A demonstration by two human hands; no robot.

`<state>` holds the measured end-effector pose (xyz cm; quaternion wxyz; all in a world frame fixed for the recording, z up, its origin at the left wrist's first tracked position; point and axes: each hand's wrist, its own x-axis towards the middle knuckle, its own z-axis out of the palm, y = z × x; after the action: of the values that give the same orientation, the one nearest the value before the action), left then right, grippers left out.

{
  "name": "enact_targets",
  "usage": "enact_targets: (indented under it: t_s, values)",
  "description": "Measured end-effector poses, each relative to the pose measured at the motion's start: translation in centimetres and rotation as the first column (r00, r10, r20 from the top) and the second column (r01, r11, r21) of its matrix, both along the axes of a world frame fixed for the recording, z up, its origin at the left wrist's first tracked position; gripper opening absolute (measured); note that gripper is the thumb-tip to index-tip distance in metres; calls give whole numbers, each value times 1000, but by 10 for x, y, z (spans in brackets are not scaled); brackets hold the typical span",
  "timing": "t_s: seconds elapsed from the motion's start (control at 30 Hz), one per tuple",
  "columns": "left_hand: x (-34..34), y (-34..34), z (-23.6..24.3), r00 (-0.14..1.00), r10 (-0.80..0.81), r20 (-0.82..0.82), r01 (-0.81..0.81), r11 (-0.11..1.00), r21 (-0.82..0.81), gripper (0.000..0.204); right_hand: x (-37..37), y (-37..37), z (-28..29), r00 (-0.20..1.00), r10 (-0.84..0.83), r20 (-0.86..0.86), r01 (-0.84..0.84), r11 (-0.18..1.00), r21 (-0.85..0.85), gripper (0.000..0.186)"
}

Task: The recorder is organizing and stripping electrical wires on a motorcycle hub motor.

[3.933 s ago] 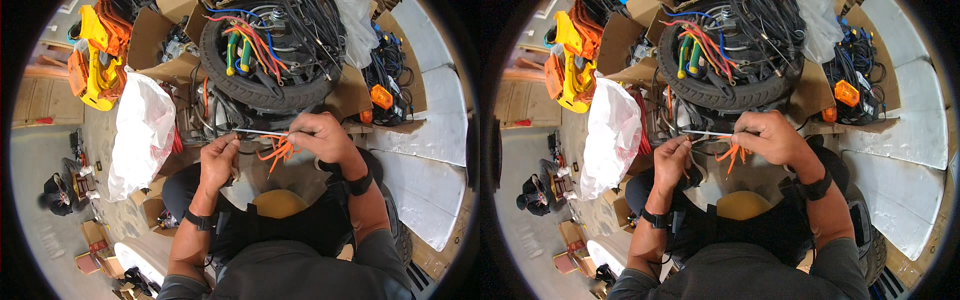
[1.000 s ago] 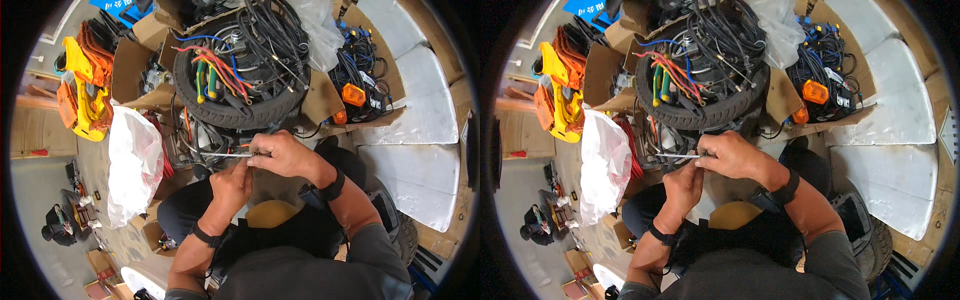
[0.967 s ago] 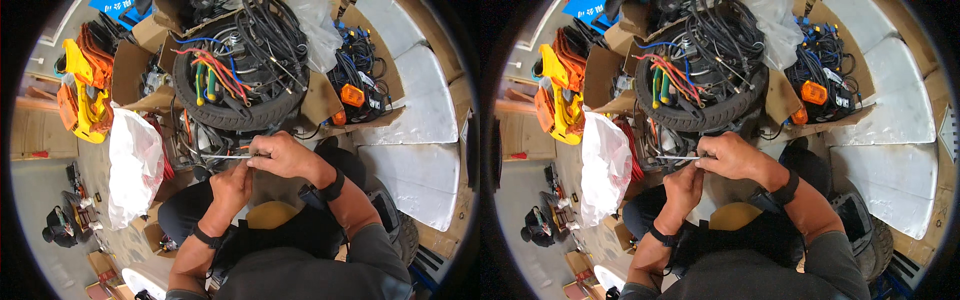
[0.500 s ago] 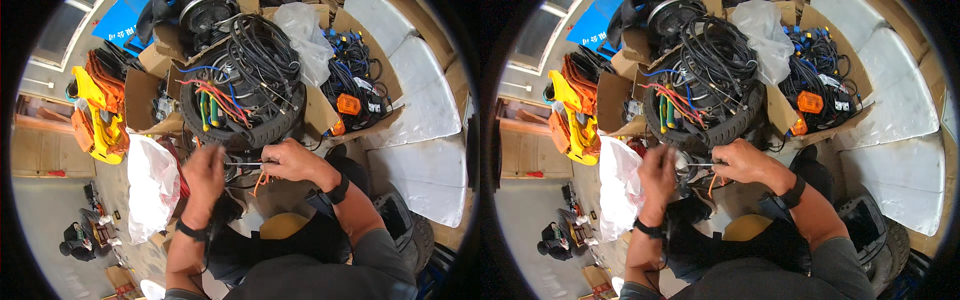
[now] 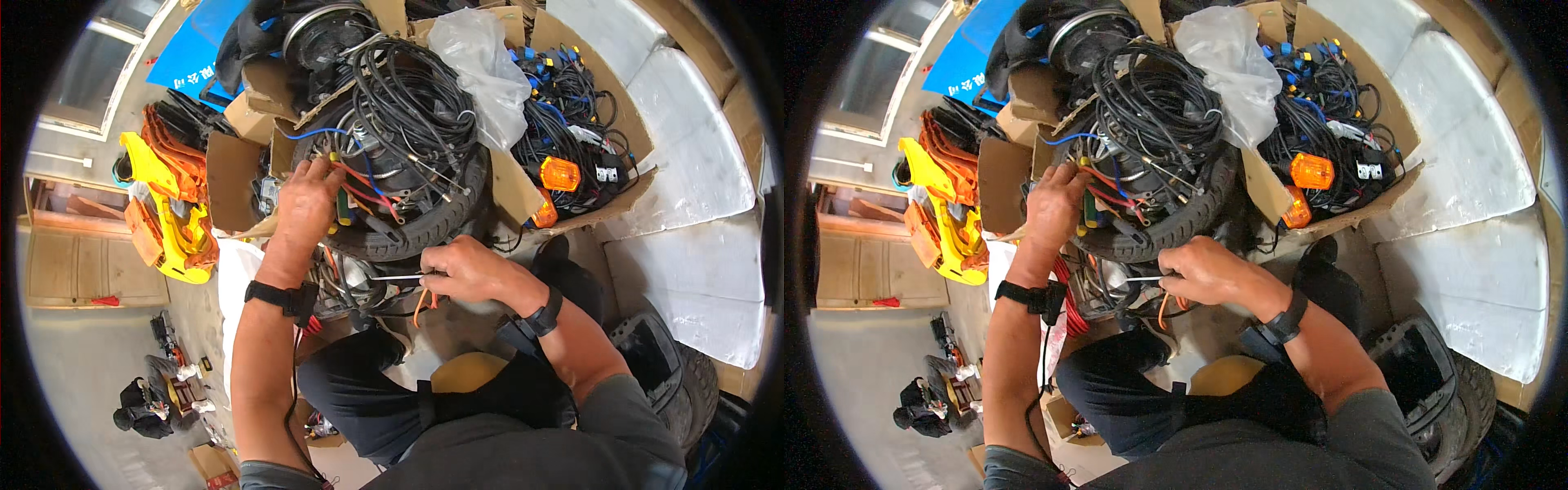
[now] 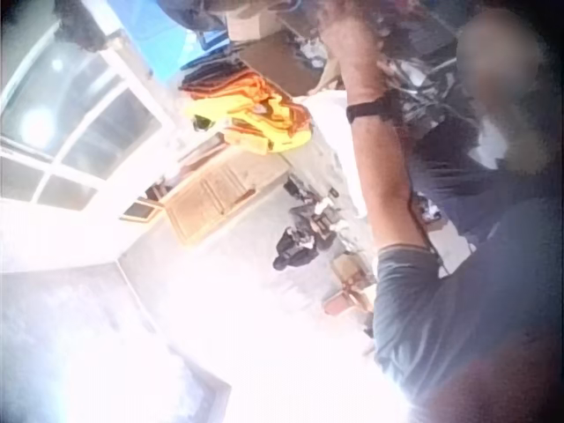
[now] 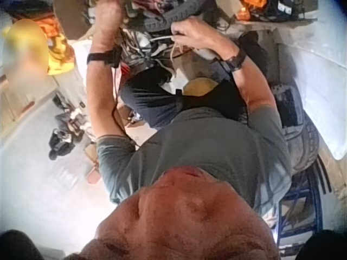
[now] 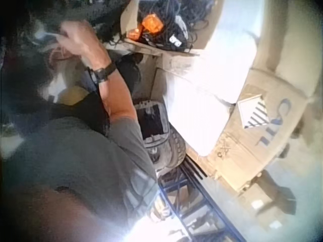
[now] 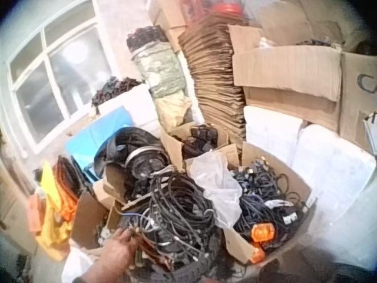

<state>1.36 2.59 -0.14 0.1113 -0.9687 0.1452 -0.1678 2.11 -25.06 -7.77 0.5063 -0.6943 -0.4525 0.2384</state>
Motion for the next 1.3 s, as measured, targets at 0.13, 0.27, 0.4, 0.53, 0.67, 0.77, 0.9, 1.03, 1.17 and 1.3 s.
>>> enact_targets:
  t_s: [0.13, 0.27, 0.4, 0.53, 0.67, 0.77, 0.9, 1.03, 1.17, 1.3]
  values:
    - [0, 8, 2, 998, -22, -58, 25, 999, 37, 25, 2, 1, -2, 1000, -4, -31, 4, 1000, 4, 23]
    - [-5, 10, 17, 997, -57, -53, 62, 993, 105, 20, 2, 1, -1, 1000, -16, -10, 16, 1000, 20, 23]
    - [-11, 14, 42, 995, -67, -76, 73, 995, 73, 24, 2, -1, 2, 999, -28, -29, 29, 999, 23, 23]
    - [-30, 17, 66, 992, 28, -119, -17, 996, 87, 17, 3, -1, -1, 999, -32, -29, 32, 999, 16, 23]
    - [-56, 14, 75, 979, 103, -175, -91, 993, 74, 8, 3, -1, -1, 998, -56, 4, 55, 998, 43, 20]
    - [-75, 14, 70, 971, 70, -227, -74, 997, -7, 6, 2, 2, -1, 998, -49, -25, 50, 998, 27, 19]
    - [-107, 9, 54, 929, 227, -293, -306, 916, -259, 10, 2, 1, 5, 994, -66, -86, 65, 998, -11, 18]
    - [-144, -1, 24, 842, 276, -463, -534, 539, -651, 16, 9, -7, 11, 996, -84, -33, 82, 994, -78, 20]
    - [-181, -19, -19, 841, 247, -481, -528, 180, -830, 12, 12, -11, 18, 956, -133, -262, 111, 989, -98, 17]
    - [-205, -26, -53, 793, 217, -570, -580, -17, -814, 12, 13, -17, 15, 938, -132, -322, 119, 991, -58, 6]
